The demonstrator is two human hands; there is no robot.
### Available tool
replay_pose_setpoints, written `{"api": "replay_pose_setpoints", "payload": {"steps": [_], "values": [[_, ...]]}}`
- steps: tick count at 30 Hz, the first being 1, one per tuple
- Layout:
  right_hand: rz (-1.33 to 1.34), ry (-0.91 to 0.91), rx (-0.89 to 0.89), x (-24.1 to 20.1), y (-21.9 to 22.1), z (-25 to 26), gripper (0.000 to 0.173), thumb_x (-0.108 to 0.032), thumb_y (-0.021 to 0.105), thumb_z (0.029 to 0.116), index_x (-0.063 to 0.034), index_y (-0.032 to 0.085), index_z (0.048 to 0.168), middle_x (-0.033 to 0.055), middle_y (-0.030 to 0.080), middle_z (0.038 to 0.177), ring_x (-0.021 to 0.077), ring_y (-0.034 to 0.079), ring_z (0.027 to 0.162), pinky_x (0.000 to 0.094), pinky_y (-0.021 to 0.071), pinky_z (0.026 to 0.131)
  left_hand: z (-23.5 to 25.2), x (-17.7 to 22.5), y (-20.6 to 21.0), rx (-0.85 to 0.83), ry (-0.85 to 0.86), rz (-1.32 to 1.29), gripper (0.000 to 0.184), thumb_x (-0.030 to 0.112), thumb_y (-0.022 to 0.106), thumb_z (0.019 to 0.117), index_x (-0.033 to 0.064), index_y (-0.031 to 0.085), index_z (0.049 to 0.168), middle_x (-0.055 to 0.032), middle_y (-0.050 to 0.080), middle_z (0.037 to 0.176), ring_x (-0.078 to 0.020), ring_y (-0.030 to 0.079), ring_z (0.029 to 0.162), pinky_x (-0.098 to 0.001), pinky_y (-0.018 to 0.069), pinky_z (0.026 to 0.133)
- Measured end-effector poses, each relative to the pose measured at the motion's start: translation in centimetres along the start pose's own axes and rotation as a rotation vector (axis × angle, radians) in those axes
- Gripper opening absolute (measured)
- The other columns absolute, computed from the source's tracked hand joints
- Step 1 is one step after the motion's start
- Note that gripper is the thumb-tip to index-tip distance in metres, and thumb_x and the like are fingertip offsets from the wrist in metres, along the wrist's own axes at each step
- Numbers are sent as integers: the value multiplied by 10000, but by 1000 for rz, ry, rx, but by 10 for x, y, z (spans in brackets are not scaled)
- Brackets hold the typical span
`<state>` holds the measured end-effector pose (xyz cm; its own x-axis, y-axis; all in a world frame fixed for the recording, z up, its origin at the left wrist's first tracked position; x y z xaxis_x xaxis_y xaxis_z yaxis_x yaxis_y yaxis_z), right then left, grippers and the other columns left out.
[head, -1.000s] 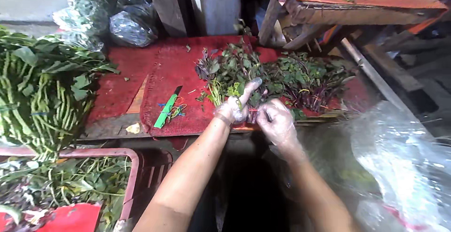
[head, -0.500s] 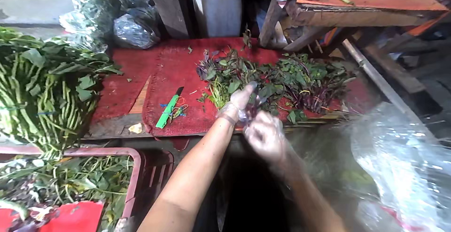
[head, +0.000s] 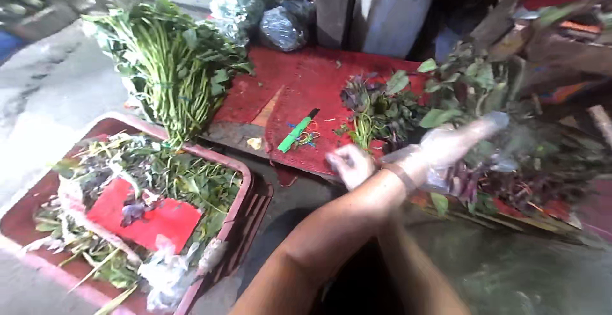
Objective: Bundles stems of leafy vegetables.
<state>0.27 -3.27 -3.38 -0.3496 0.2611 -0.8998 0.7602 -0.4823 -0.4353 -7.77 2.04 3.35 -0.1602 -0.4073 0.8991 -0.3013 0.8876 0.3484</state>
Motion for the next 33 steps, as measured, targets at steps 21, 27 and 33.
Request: {"api": "replay_pose_setpoints", "payload": {"steps": [21,27,33], "values": [[-30,41,516,47,-174,-102,252,-123,578,1008,46,723,1125,148,734,1048,150,704,913,326,595,842,66,-29,-63,150,-199,333,726,727,368,988,200,505,1469,-90,602,1381,-238,590,1241,-519,511,994],[-139,617,1121,150,-319,-132,396,-224,568,1056,20,598,1367,275,571,1413,397,520,1356,535,385,1154,73,-41,-84,330,-197,1022,899,779,566,877,-51,638,1215,-338,612,1243,-492,606,1161,-695,464,951],[-254,849,852,120,-306,-120,510,-286,585,1055,64,533,1421,293,539,1446,401,486,1391,524,350,1169,18,-12,-72,321,-216,828,913,639,646,920,-26,405,1497,-317,499,1434,-460,505,1319,-624,413,1062]]}}
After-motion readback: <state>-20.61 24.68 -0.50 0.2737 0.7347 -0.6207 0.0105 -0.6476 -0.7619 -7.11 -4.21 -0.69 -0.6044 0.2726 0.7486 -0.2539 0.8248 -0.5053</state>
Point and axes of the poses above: each hand's wrist, its own z-axis towards the middle knuckle, its own y-axis out of the palm, x = y × z, the point moved 10 cm from there along z, towards the middle knuckle
